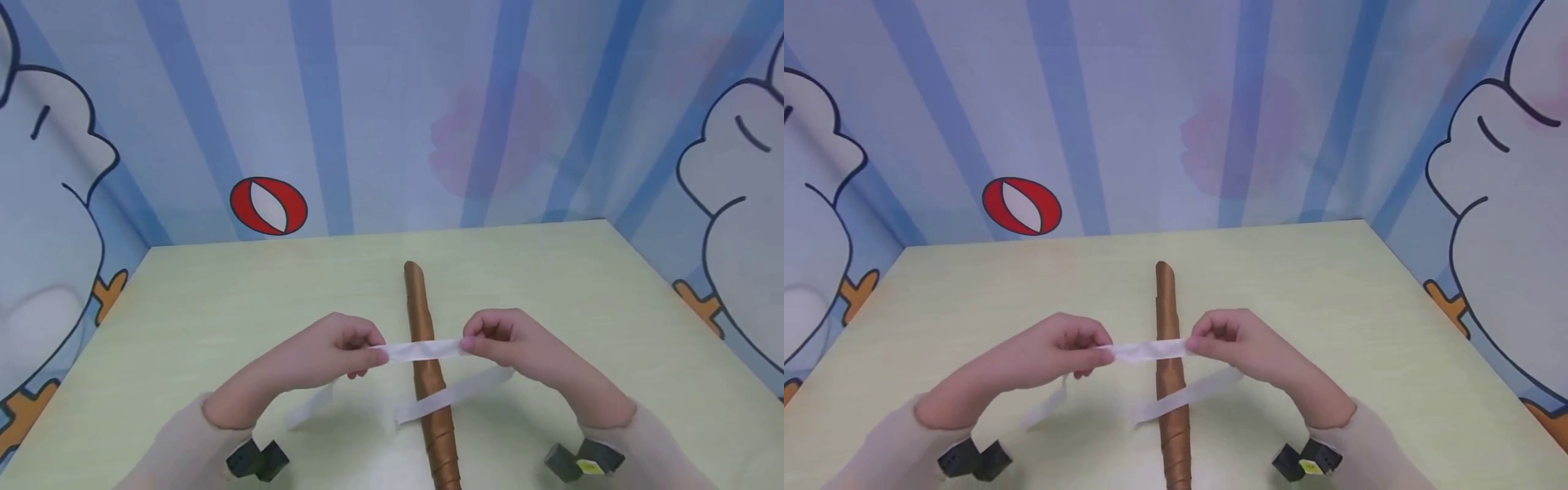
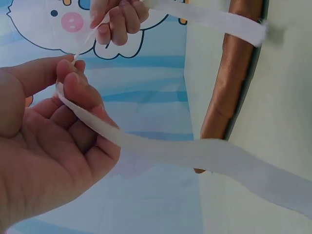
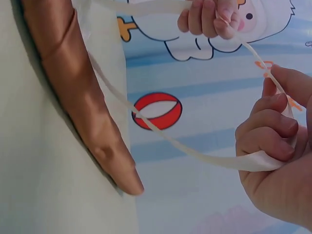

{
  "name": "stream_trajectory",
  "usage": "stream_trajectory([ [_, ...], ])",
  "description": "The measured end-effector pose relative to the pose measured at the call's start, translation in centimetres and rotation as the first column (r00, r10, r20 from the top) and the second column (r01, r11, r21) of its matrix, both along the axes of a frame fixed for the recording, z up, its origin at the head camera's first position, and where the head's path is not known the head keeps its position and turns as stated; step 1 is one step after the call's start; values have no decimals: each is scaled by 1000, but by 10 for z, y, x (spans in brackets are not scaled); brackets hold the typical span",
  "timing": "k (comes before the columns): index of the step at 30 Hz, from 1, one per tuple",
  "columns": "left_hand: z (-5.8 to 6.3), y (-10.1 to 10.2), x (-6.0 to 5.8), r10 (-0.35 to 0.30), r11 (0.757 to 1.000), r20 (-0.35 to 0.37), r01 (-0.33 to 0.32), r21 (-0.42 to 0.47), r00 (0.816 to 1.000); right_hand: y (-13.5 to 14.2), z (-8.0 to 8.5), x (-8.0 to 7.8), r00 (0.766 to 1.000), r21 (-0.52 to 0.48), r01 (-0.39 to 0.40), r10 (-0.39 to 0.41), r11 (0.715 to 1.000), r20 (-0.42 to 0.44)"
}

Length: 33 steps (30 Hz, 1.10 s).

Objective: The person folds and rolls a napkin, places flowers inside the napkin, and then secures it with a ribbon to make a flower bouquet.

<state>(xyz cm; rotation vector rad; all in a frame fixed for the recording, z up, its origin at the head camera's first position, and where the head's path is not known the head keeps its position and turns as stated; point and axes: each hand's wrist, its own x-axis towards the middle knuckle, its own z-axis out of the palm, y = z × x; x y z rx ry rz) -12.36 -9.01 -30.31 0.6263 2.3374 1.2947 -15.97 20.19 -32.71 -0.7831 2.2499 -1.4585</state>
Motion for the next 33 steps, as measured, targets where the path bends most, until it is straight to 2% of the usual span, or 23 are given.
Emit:
stream_trajectory([
  [5, -1, -6, -13, 69, 998, -17, -69, 4, 997, 9, 8, -16, 996, 85, 71, -67, 994, -53],
  [8, -1, -10, -24, 122, 993, -24, -122, 2, 992, 12, 12, -28, 994, 124, 88, -78, 988, -80],
  [18, -3, -18, -68, 293, 956, -28, -293, -7, 956, 13, 25, -73, 980, 209, 158, -127, 965, -156],
  [26, -4, -12, -103, 401, 915, -22, -401, -48, 916, 4, 13, -111, 964, 238, 219, -172, 946, -203],
  [33, -18, -5, -131, 496, 868, 9, -495, -46, 868, -6, -6, -142, 948, 257, 275, -217, 926, -233],
])
